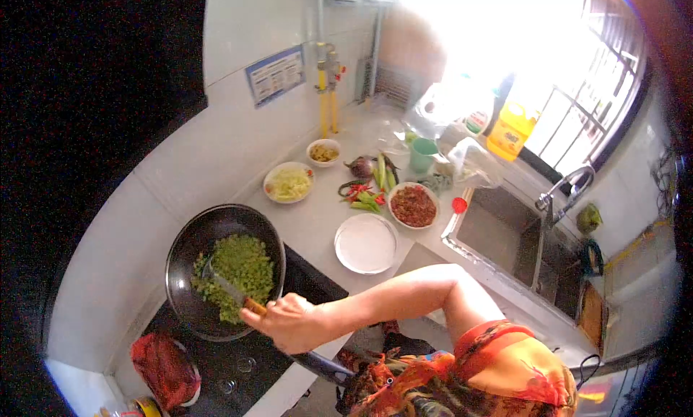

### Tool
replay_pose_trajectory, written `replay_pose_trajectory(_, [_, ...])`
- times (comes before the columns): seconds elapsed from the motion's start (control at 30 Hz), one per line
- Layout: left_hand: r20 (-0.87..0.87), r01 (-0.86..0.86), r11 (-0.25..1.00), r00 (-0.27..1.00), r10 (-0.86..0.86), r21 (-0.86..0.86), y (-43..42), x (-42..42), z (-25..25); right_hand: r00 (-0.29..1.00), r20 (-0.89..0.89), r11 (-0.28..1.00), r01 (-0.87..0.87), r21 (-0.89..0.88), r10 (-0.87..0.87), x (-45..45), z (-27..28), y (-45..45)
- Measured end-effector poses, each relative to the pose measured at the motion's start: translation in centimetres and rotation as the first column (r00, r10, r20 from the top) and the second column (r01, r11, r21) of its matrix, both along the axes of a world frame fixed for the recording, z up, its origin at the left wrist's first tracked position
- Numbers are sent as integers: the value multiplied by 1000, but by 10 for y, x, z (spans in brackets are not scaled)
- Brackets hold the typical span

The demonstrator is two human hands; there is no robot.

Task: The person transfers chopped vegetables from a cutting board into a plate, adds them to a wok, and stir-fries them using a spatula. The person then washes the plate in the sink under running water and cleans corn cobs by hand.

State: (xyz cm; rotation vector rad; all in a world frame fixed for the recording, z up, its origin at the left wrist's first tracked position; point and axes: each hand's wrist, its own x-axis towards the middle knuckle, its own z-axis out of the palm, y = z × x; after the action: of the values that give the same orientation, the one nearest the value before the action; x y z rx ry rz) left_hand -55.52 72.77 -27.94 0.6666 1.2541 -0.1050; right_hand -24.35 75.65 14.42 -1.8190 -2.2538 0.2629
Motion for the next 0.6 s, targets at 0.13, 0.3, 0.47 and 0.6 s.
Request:
replay_pose_trajectory(0.13, [9, 133, 989, 991, -133, 59, 23, 19, 8, 999, -46, 1000, 20, -4, -20, 5, -26, 7])
replay_pose_trajectory(0.3, [43, 284, 951, 956, -291, 124, 21, 74, 32, 988, -154, 1000, 17, -8, -18, 21, -30, -17])
replay_pose_trajectory(0.47, [79, 426, 885, 892, -446, 187, -11, 148, 51, 907, -399, 907, 49, 418, 135, 89, 7, -101])
replay_pose_trajectory(0.6, [99, 534, 815, 819, -565, 225, -45, 210, 64, 811, -585, 911, 252, 327, -15, 149, 48, -226])
